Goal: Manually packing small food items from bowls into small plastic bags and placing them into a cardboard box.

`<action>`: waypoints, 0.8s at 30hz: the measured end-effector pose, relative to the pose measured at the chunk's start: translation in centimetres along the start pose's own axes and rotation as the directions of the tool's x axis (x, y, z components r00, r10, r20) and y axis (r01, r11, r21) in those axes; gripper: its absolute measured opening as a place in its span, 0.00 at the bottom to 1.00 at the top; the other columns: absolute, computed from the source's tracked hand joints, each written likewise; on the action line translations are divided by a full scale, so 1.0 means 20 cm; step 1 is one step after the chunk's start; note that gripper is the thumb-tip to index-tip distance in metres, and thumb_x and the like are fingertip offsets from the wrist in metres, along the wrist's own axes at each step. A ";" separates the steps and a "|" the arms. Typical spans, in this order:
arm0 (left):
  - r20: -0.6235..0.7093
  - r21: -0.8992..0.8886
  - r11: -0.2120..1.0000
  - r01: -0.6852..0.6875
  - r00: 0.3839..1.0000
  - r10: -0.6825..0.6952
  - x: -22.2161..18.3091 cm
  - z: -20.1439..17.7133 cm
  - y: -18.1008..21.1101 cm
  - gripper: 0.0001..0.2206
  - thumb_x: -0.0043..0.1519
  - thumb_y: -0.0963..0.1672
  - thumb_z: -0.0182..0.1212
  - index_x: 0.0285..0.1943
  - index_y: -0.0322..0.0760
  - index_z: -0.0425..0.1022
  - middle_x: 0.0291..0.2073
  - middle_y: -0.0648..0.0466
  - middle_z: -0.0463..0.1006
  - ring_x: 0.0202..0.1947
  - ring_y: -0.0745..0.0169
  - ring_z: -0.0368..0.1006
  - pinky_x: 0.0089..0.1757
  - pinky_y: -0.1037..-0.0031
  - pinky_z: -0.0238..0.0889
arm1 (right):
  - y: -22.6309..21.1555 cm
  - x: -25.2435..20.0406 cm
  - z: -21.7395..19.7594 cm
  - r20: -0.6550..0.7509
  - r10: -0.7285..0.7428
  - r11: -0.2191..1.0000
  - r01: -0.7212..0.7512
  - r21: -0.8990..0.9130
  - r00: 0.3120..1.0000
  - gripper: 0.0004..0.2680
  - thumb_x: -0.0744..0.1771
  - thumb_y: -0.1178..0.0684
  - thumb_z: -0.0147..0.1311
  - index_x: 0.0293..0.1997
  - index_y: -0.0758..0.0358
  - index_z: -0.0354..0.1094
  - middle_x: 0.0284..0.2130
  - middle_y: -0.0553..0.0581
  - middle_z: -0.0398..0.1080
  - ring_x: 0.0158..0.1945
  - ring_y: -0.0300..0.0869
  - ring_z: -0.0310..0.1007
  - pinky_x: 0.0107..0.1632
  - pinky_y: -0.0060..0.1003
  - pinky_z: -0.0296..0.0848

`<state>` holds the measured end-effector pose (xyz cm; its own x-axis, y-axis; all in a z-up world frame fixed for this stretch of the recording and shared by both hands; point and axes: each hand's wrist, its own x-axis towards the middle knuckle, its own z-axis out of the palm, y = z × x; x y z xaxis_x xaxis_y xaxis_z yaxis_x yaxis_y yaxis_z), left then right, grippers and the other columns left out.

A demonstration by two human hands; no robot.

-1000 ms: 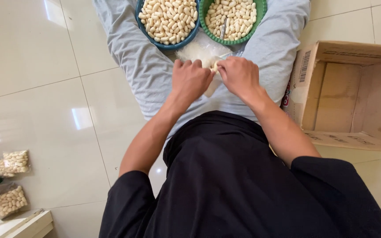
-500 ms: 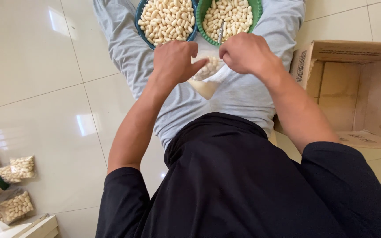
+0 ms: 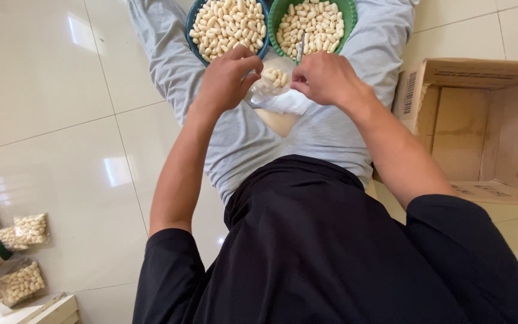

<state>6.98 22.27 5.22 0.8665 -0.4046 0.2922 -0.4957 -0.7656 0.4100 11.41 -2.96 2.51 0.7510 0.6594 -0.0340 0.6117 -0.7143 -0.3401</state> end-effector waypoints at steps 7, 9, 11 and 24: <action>-0.145 0.035 0.999 0.032 0.989 -0.026 -0.13 0.21 -0.03 0.04 0.59 0.38 0.61 0.37 0.40 0.78 0.44 0.55 0.75 0.39 0.56 0.73 0.39 0.67 0.68 | 0.00 0.04 0.26 -0.044 0.093 0.996 -0.093 -0.005 0.995 0.07 0.69 0.45 0.56 0.38 0.50 0.80 0.33 0.50 0.68 0.31 0.43 0.68 0.34 0.41 0.72; -0.295 -0.256 0.966 0.025 0.950 -0.103 -0.20 0.31 -0.06 0.11 0.64 0.38 0.48 0.50 0.44 0.74 0.54 0.46 0.72 0.52 0.35 0.71 0.50 0.56 0.67 | 0.03 0.02 0.37 -0.146 0.143 0.979 -0.118 0.164 0.979 0.06 0.67 0.41 0.57 0.40 0.44 0.77 0.41 0.50 0.72 0.41 0.58 0.77 0.41 0.57 0.79; -0.321 -0.480 0.874 0.080 0.911 -0.259 -0.29 0.52 -0.14 0.23 0.57 0.35 0.47 0.62 0.44 0.63 0.62 0.47 0.65 0.57 0.41 0.66 0.53 0.58 0.64 | -0.03 -0.01 0.35 -0.274 0.118 0.978 -0.064 0.197 0.955 0.04 0.66 0.44 0.59 0.38 0.45 0.77 0.39 0.51 0.72 0.39 0.56 0.78 0.40 0.53 0.79; 0.167 -0.500 0.636 0.588 0.786 -0.595 -0.30 0.74 -0.13 0.58 0.45 0.39 0.80 0.81 0.47 0.35 0.64 0.31 0.66 0.63 0.20 0.64 0.62 0.42 0.60 | -0.14 -0.11 0.53 -0.642 0.145 0.770 0.321 0.551 0.753 0.10 0.67 0.49 0.61 0.52 0.55 0.76 0.41 0.55 0.72 0.25 0.42 0.74 0.31 0.37 0.77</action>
<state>3.97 19.28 -10.35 0.9858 0.0542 -0.1587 0.1652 -0.4744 0.8646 5.39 0.16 -6.45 0.8140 0.2422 0.5280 0.5752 -0.2091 -0.7909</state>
